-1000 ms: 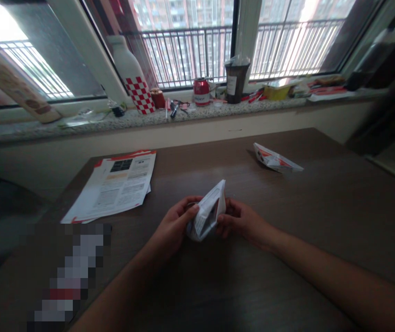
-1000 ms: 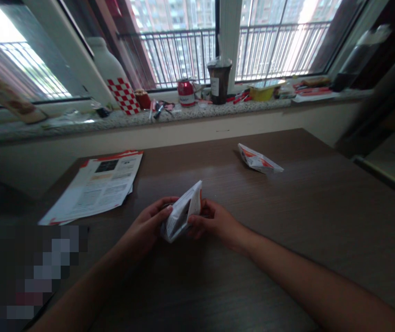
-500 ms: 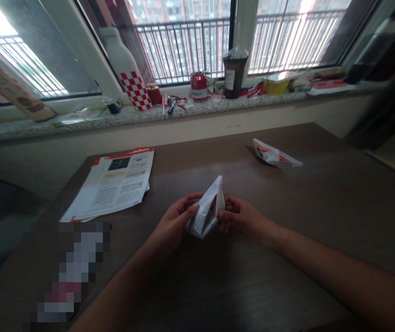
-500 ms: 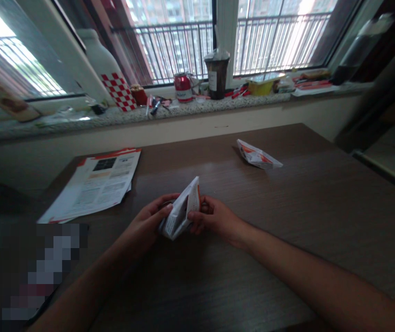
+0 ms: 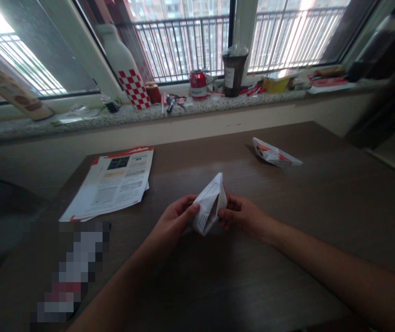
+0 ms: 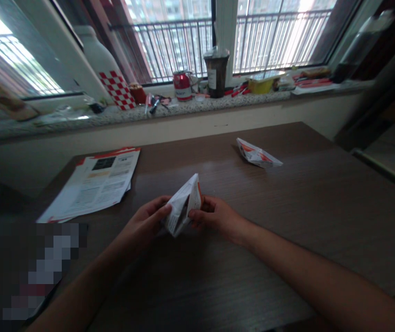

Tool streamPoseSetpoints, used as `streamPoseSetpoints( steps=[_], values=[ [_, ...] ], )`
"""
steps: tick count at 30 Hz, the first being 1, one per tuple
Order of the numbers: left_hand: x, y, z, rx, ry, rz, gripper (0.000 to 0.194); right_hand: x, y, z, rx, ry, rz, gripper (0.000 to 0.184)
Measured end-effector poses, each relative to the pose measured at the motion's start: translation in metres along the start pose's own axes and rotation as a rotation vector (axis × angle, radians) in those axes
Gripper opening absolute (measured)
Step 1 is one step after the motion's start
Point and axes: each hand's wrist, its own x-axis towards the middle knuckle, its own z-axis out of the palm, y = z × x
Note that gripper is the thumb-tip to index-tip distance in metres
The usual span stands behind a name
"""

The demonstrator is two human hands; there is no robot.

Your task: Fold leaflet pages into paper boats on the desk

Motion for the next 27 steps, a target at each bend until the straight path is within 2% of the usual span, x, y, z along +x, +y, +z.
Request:
streamPoseSetpoints(
  steps=[8, 14, 17, 23, 27],
  values=[
    [0.000, -0.001, -0.003, 0.076, 0.021, 0.071, 0.039, 0.000, 0.000, -0.003, -0.061, -0.018, -0.053, 0.042],
    [-0.004, 0.008, 0.002, 0.218, 0.022, 0.191, 0.031, 0.001, -0.002, -0.006, -0.099, -0.011, -0.110, 0.042],
    [-0.005, 0.009, 0.003, 0.364, 0.042, 0.293, 0.025, 0.001, -0.003, -0.007, -0.109, 0.000, -0.165, 0.040],
    [-0.004, 0.004, -0.003, 0.853, 0.144, 0.550, 0.020, 0.002, -0.011, -0.017, -0.214, 0.028, -0.241, 0.063],
    [0.001, 0.001, -0.009, 1.116, 0.096, 0.680, 0.024, -0.001, -0.019, -0.025, -0.411, 0.119, -0.318, 0.068]
  ],
)
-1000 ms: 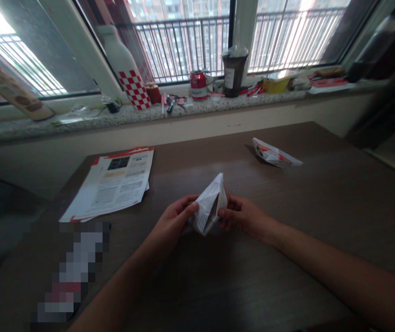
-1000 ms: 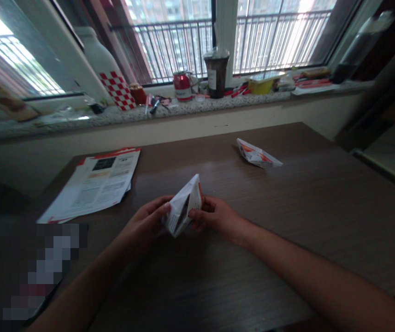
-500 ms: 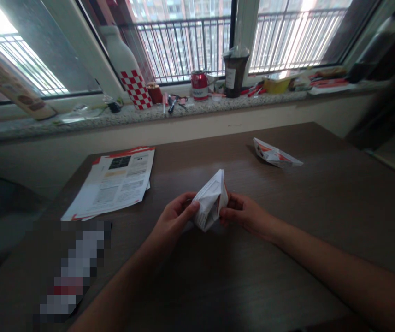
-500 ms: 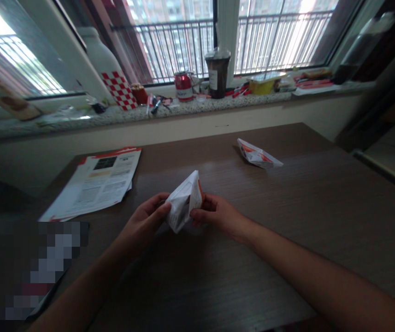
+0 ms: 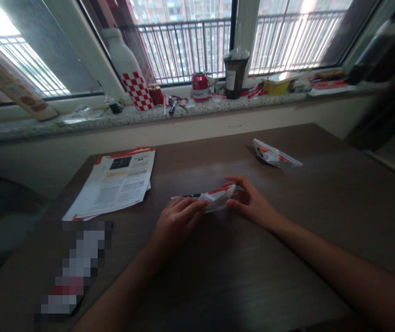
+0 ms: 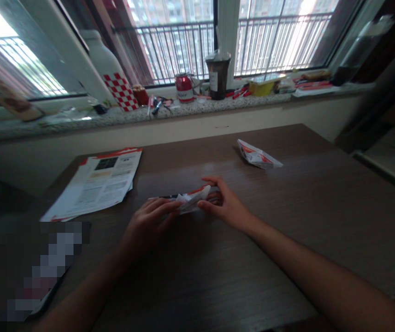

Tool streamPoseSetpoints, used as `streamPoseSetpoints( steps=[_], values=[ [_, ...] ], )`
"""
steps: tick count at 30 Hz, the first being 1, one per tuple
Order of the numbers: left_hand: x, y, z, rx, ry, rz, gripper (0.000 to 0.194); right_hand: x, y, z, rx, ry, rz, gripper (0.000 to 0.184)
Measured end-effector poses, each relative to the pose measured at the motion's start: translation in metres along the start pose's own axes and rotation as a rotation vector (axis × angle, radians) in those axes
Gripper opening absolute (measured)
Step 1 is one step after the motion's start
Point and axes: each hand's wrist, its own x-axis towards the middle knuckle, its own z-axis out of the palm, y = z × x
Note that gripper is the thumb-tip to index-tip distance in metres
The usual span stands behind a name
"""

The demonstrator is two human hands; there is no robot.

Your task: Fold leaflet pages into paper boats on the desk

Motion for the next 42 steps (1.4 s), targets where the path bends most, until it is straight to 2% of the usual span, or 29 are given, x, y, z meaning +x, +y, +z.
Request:
streamPoseSetpoints(
  steps=[3, 7, 11, 15, 18, 23, 27, 31, 38, 42],
  values=[
    [-0.001, -0.004, 0.002, 0.111, -0.067, 0.078, 0.026, 0.000, -0.004, -0.004, -0.207, 0.036, -0.067, 0.055],
    [-0.002, -0.005, 0.003, 0.162, -0.124, 0.107, 0.028, 0.000, -0.006, -0.007, -0.455, 0.008, -0.141, 0.024],
    [-0.002, -0.004, -0.001, 0.103, -0.028, 0.078, 0.026, 0.001, -0.007, -0.010, -0.546, -0.010, -0.233, 0.010],
    [0.001, -0.010, -0.008, 0.039, 0.132, -0.015, 0.021, 0.004, -0.005, -0.015, -0.561, 0.019, -0.240, 0.009],
    [0.003, -0.020, -0.011, -0.026, 0.188, -0.097, 0.018, 0.007, -0.003, -0.019, -0.557, 0.042, -0.218, 0.009],
    [0.005, -0.028, -0.012, -0.194, 0.133, -0.220, 0.015, 0.007, 0.001, -0.023, -0.512, 0.057, -0.205, 0.010],
    [0.005, -0.026, -0.011, -0.388, 0.137, -0.344, 0.015, 0.005, -0.001, -0.026, -0.524, 0.022, -0.220, 0.010],
    [0.005, -0.023, -0.010, -0.458, 0.127, -0.396, 0.018, 0.002, -0.006, -0.030, -0.573, 0.009, -0.255, 0.010],
    [0.002, -0.021, -0.004, -0.442, 0.069, -0.360, 0.016, -0.007, -0.011, -0.039, -0.649, -0.007, -0.287, 0.010],
    [0.001, -0.019, -0.002, -0.428, 0.052, -0.330, 0.014, -0.011, -0.012, -0.040, -0.626, 0.028, -0.247, 0.021]
  ],
)
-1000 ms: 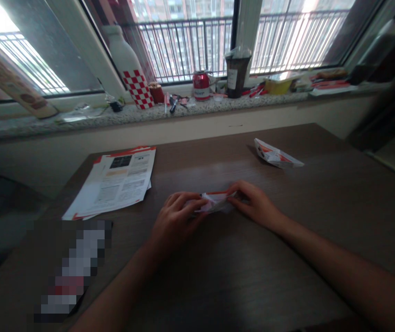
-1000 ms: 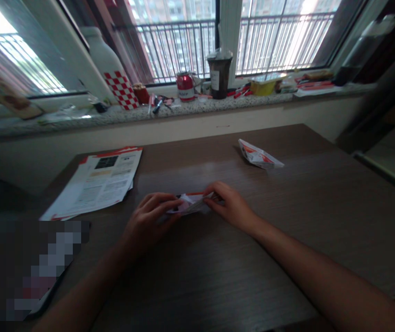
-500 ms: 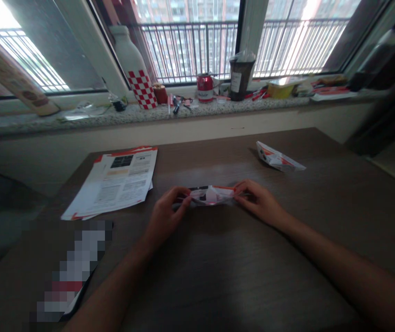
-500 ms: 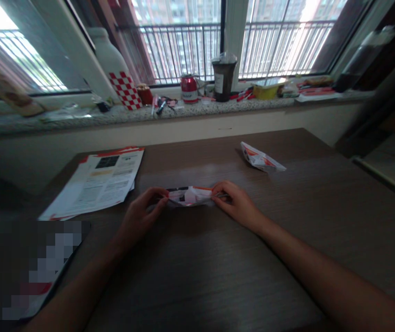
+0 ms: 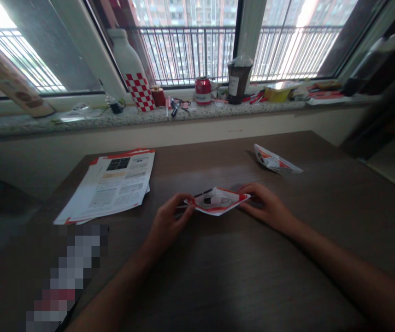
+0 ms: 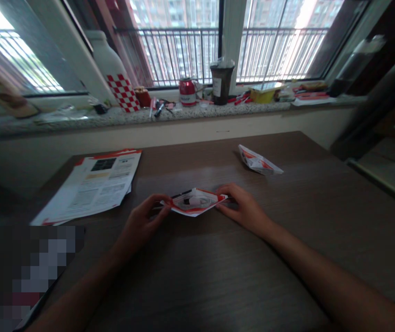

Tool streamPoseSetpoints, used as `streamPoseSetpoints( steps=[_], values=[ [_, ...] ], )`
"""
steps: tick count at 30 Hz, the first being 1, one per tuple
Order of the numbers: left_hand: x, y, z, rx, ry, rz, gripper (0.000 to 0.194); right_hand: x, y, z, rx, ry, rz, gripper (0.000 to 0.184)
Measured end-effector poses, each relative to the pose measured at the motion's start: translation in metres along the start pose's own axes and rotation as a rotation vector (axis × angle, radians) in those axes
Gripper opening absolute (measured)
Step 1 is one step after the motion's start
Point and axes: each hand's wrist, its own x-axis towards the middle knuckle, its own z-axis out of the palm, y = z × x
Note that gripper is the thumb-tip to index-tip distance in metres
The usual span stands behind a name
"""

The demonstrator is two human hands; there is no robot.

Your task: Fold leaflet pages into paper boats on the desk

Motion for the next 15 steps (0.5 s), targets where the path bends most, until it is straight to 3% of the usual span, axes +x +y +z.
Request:
streamPoseSetpoints(
  steps=[5, 15],
  values=[
    [-0.0014, -0.0021, 0.0000, 0.055, -0.008, 0.037, 0.017, -0.0023, 0.0036, -0.0010, 0.015, 0.021, 0.062, 0.026],
    [-0.0028, -0.0079, 0.0007, 0.129, 0.006, 0.084, 0.020, -0.0040, 0.0081, -0.0088, -0.034, -0.024, -0.015, 0.021]
  ],
)
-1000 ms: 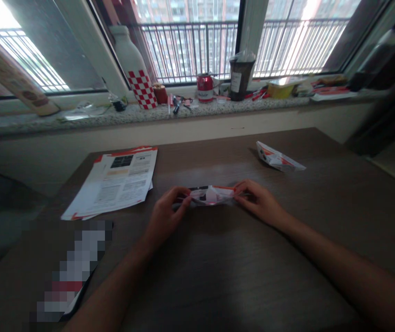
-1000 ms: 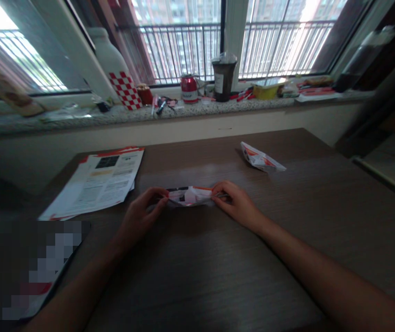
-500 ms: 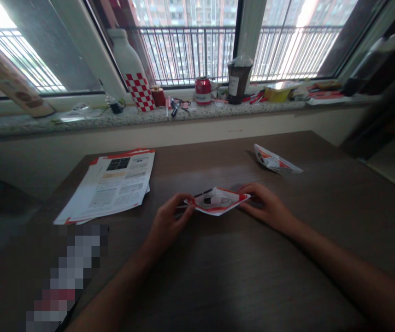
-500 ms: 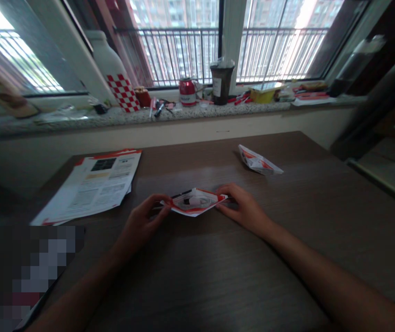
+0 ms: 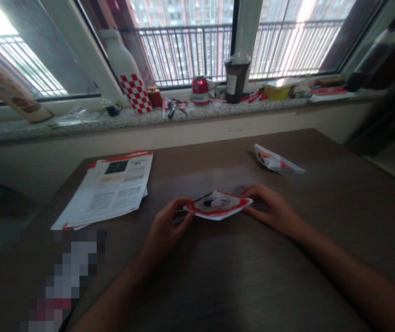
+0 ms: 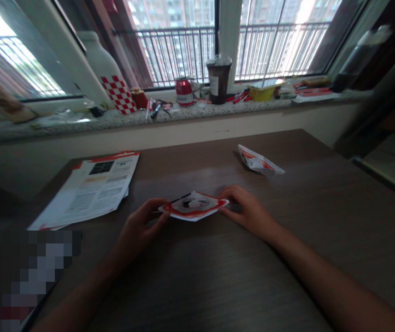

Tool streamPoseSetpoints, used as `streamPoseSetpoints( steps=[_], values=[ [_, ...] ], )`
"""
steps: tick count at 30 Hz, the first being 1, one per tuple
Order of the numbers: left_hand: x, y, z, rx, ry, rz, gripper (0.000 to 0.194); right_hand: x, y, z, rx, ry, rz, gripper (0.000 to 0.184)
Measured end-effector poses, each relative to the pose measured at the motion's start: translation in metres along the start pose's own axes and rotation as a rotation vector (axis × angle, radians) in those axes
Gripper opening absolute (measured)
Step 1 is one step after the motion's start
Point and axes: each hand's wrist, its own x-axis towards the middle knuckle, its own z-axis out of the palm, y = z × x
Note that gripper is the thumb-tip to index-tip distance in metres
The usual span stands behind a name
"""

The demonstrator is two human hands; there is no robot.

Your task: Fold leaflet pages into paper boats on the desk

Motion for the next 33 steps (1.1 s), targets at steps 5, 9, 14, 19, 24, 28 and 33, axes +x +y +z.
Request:
streamPoseSetpoints(
  steps=[5, 9, 14, 19, 24, 28, 33],
  values=[
    [-0.0001, 0.0011, -0.0013, 0.019, 0.002, 0.014, 0.020, 0.0000, -0.0008, -0.0045, -0.063, -0.021, -0.046, 0.021],
    [-0.0010, -0.0005, -0.0014, 0.016, -0.004, 0.016, 0.020, 0.0007, -0.0004, -0.0053, -0.086, -0.020, -0.051, 0.021],
    [-0.0015, -0.0023, -0.0005, 0.029, 0.003, 0.034, 0.025, 0.0010, 0.0019, -0.0060, -0.108, -0.018, -0.047, 0.021],
    [0.0012, -0.0009, -0.0002, 0.035, 0.002, 0.150, 0.017, 0.0009, 0.0031, -0.0053, -0.079, -0.013, -0.027, 0.021],
    [0.0022, 0.0000, -0.0007, 0.062, -0.018, 0.152, 0.017, 0.0011, 0.0023, -0.0053, -0.072, -0.010, -0.014, 0.020],
    [0.0013, -0.0012, -0.0006, 0.048, -0.019, 0.130, 0.019, 0.0012, 0.0022, -0.0052, -0.080, -0.007, -0.015, 0.021],
    [0.0006, -0.0019, -0.0010, 0.059, -0.017, 0.108, 0.021, 0.0009, 0.0006, -0.0069, -0.060, 0.012, -0.003, 0.023]
  ],
)
